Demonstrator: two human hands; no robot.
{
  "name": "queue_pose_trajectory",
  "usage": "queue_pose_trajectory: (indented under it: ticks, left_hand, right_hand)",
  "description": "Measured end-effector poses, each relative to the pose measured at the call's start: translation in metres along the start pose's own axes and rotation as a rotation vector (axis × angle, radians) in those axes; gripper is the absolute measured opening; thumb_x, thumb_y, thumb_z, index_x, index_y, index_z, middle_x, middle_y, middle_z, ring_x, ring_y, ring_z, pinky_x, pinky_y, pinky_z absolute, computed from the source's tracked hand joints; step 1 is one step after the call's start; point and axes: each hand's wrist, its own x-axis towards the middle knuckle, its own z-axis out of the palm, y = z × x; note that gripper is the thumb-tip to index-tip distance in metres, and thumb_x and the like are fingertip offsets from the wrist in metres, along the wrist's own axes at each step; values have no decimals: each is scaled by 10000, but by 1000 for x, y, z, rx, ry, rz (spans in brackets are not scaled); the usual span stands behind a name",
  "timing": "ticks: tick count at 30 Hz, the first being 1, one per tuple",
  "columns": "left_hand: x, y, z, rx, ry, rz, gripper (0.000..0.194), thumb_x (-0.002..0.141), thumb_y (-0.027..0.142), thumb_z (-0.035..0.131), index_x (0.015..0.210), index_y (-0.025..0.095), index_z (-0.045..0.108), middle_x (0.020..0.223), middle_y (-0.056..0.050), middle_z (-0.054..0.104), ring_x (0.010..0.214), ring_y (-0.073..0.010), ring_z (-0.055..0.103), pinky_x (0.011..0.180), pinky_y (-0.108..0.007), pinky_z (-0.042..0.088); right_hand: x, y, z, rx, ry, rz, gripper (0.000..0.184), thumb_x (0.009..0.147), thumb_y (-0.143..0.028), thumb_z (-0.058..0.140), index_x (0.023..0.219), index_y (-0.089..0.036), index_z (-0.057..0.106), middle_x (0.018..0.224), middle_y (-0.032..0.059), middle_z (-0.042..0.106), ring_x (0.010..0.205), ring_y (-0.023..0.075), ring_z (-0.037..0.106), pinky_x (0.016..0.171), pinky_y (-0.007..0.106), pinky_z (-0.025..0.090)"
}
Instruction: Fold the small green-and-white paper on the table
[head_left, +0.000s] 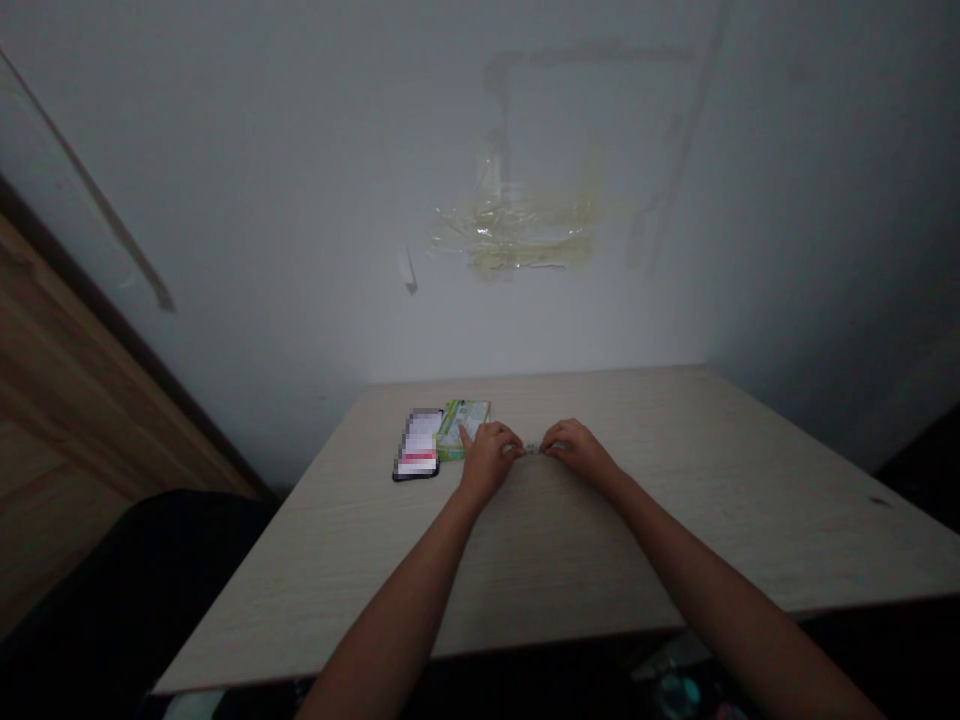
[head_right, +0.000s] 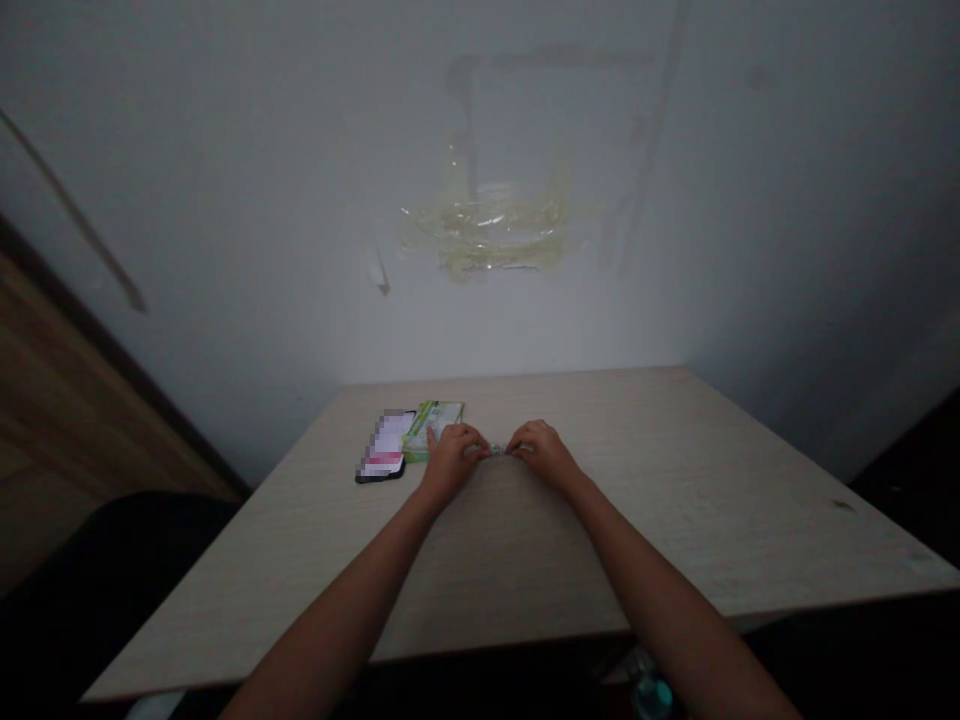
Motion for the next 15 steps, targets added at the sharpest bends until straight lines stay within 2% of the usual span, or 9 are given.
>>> queue_pose_trajectory:
  ticks: [3, 7, 15]
  left_hand:
    - [-1, -1, 0, 8, -3, -11, 111, 867, 309, 640, 913, 313, 740, 1063, -8, 691, 1163, -251, 530, 1130, -678, -46]
    - [-2, 0, 0, 18, -19, -16, 180, 883, 336, 627, 1040, 336, 715, 1129, -11, 675, 1195, -246, 512, 1139, -670, -23]
    - [-5, 3, 3, 62, -57, 9, 153, 899, 341, 612, 1002, 305, 719, 1163, -22, 657, 1213, -246, 506, 1118, -712, 31]
  right_hand:
    - [-1, 1, 1, -31, -15, -1, 128, 802, -207, 652, 857, -264, 752, 908, 32, 723, 931, 217, 617, 914, 370, 431]
    - [-2, 1, -1, -130, 47, 19, 126, 804, -206, 650, 872, -245, 748, 905, 52, 714, 930, 227, 601, 891, 363, 428]
    - [-6, -4, -14, -452, 105, 230, 119, 840, -222, 628, 883, -212, 738, 910, 76, 695, 956, 225, 575, 862, 317, 405]
